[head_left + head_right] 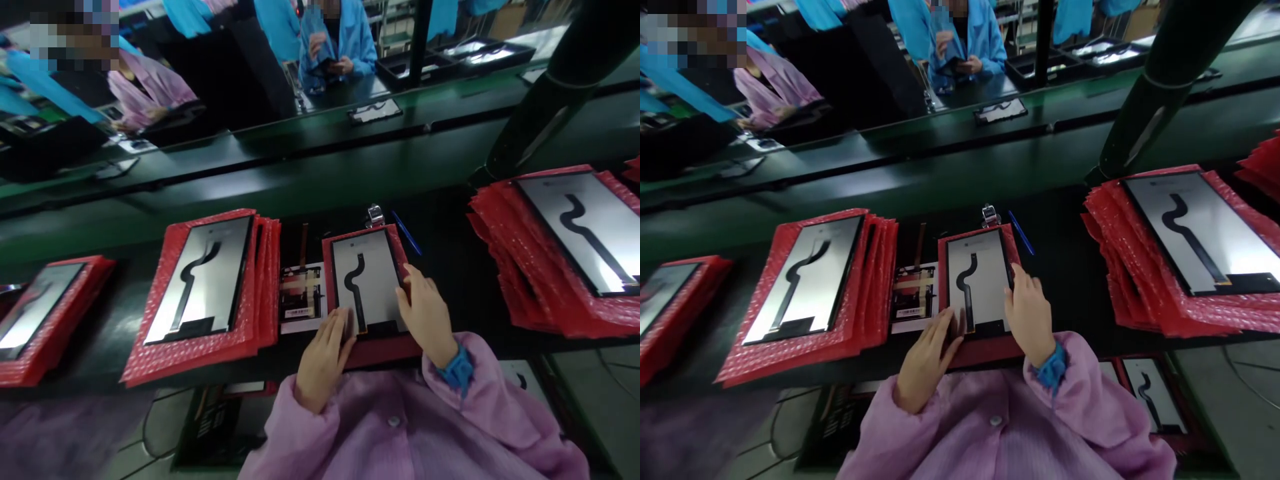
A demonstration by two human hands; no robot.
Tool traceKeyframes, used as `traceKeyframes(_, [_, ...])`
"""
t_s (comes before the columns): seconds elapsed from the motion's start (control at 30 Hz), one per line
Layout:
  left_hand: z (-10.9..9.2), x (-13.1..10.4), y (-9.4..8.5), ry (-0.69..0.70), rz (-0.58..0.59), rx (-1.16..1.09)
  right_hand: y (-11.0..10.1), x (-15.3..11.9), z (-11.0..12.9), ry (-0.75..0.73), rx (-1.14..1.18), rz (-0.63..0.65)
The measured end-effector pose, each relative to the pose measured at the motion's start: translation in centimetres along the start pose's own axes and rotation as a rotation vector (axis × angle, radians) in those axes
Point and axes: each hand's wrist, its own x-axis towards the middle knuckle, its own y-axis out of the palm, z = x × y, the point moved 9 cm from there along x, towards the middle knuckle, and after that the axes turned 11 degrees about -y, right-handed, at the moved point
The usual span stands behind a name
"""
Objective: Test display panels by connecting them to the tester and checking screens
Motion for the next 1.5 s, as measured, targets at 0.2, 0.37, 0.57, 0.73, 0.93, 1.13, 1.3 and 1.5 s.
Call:
traceKeyframes(0.2, [1.5, 1.8, -0.9, -0.063, 0.103, -0.195, 1.9, 3.5, 6.2, -0.480, -0.277, 0.219])
traceKeyframes(0.37, [7.3, 10.3, -2.9, -0.316, -0.067, -0.276, 5.6, 6.5, 7.5, -0.647, -0.265, 0.336])
traceKeyframes(0.57, [13.6, 16.3, 1.0, -0.577, -0.048, -0.088, 7.1, 5.8, 5.9, -0.634, -0.148, 0.389])
traceKeyframes(0.73, [15.0, 15.6, 1.1, -0.570, -0.133, -0.186, 7.2, 5.2, 5.5, -0.605, -0.138, 0.422])
traceKeyframes(0.93, [16.5, 15.0, 0.7, -0.659, -0.257, -0.511, 7.3, 5.2, 5.7, -0.569, -0.127, 0.433])
traceKeyframes(1.13, [17.4, 14.7, 1.1, -0.740, -0.285, -0.849, 7.4, 4.8, 6.2, -0.564, -0.030, 0.427])
traceKeyframes(1.3, [17.5, 14.8, 1.0, -0.669, -0.343, -1.126, 7.6, 4.3, 6.4, -0.433, 0.443, 0.415])
traceKeyframes(1.5, [16.2, 15.3, 0.8, -0.595, -0.299, -1.204, 9.3, 4.3, 5.5, -0.144, 0.964, 0.443])
